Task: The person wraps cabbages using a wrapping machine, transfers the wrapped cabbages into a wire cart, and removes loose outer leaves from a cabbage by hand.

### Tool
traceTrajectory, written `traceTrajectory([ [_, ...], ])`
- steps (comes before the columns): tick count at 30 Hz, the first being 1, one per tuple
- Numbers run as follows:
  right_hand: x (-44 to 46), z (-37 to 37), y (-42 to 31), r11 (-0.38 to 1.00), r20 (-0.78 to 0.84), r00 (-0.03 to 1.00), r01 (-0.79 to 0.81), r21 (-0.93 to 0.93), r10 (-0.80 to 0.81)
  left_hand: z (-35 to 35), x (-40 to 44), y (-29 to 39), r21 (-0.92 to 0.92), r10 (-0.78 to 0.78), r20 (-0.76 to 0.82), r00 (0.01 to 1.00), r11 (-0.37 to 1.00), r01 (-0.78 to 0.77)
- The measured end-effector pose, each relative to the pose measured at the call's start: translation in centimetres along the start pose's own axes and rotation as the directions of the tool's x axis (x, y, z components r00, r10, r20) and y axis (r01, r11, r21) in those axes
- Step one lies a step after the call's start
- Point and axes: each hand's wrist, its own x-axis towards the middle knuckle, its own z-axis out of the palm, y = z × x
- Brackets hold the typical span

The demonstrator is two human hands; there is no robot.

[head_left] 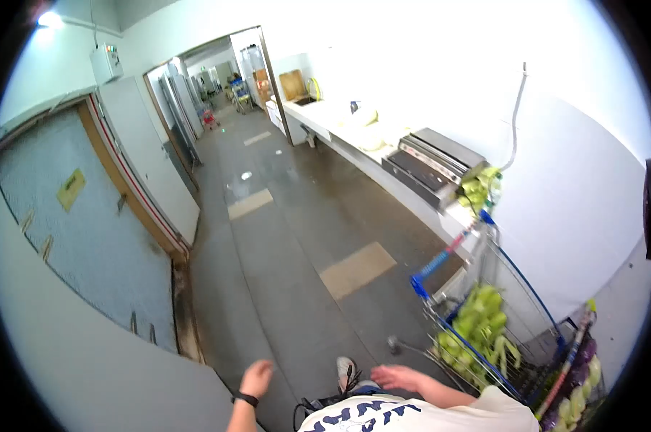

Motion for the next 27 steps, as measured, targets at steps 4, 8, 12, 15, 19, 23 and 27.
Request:
traceTrajectory([
  [4, 12.3, 0.4, -7.9, 0.993, 0.14, 0.984, -0.101, -0.06, 0.108, 3.1, 9.8, -4.6, -0.487, 0.032, 0.663, 0.748, 0.777, 0.399],
  [8, 23.7, -1.2, -16.7, 0.922, 0.233, 0.972, 0.104, -0.372, -0.016, 3.4, 22.3, -0.1, -0.358, -0.029, 0.867, 0.498, 0.658, 0.663],
  [12, 32.9, -1.8, -26.3, 0.871, 0.381, 0.894, -0.02, -0.49, 0.235, 4.8, 39.3, 2.4, -0.308, 0.141, 0.941, 0.308, 0.734, 0.606],
  [15, 40.9, -6.6, -29.7, 0.854, 0.314, 0.943, 0.069, -0.516, 0.113, 4.5, 52.3, 5.2, -0.224, 0.174, 0.955, 0.239, 0.953, 0.203],
  [19, 42.5, -6.1, -42.7, 0.85, 0.133, 0.977, -0.075, -0.521, 0.168, 4.4, 66.1, 10.5, -0.23, 0.222, 0.971, 0.085, 0.968, 0.104],
  [23, 44.0, -9.4, -52.7, 0.767, 0.062, 0.998, 0.031, -0.641, 0.012, 3.3, 78.3, 16.4, -0.055, 0.06, 0.995, -0.086, 0.997, 0.06],
  [27, 49.0, -17.2, -56.7, 0.753, 0.031, 0.977, 0.183, -0.631, -0.212, 6.0, 90.7, 21.2, -0.041, 0.03, 0.989, -0.147, 0.997, -0.068],
])
